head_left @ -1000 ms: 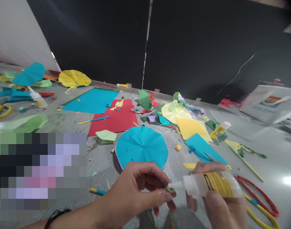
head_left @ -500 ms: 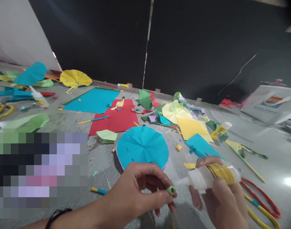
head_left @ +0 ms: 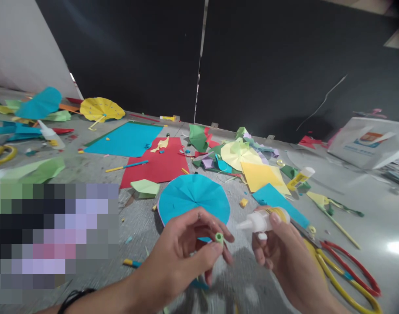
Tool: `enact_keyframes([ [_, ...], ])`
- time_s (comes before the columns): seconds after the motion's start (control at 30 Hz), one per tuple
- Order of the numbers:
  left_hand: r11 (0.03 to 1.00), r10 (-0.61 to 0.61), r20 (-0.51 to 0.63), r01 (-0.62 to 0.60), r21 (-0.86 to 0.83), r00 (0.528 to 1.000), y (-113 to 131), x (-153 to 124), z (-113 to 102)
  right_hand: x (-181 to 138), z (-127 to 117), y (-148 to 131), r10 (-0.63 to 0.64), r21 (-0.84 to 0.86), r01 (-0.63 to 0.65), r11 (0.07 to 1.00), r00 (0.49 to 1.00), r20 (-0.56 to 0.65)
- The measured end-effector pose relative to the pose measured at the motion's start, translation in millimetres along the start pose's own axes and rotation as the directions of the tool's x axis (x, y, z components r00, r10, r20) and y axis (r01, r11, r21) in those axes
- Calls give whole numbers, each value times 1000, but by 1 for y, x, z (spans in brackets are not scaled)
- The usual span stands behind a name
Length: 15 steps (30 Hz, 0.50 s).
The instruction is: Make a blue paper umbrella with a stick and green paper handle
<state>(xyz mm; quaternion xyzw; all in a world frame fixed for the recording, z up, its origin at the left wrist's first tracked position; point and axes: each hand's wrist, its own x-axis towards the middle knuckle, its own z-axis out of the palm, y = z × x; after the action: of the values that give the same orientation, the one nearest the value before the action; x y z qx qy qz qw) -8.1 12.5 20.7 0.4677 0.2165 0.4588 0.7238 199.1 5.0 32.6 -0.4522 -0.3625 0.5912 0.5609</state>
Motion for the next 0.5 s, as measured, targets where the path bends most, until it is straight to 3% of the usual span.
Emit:
enact_keyframes([
  [0.1,999,36,-32,-36,-14,999,4,3,-1,-1,-1,3,-27,-9,27,1000,999,26],
  [0.37,997,-68,-125,71,14,990,6,8,-1,-7,-7,13,-194,-135,208,969,975,108],
  [0.5,965,-66,-217,118,234,974,4,12,-5,-7,-6,14,-208,-139,227,964,968,139],
])
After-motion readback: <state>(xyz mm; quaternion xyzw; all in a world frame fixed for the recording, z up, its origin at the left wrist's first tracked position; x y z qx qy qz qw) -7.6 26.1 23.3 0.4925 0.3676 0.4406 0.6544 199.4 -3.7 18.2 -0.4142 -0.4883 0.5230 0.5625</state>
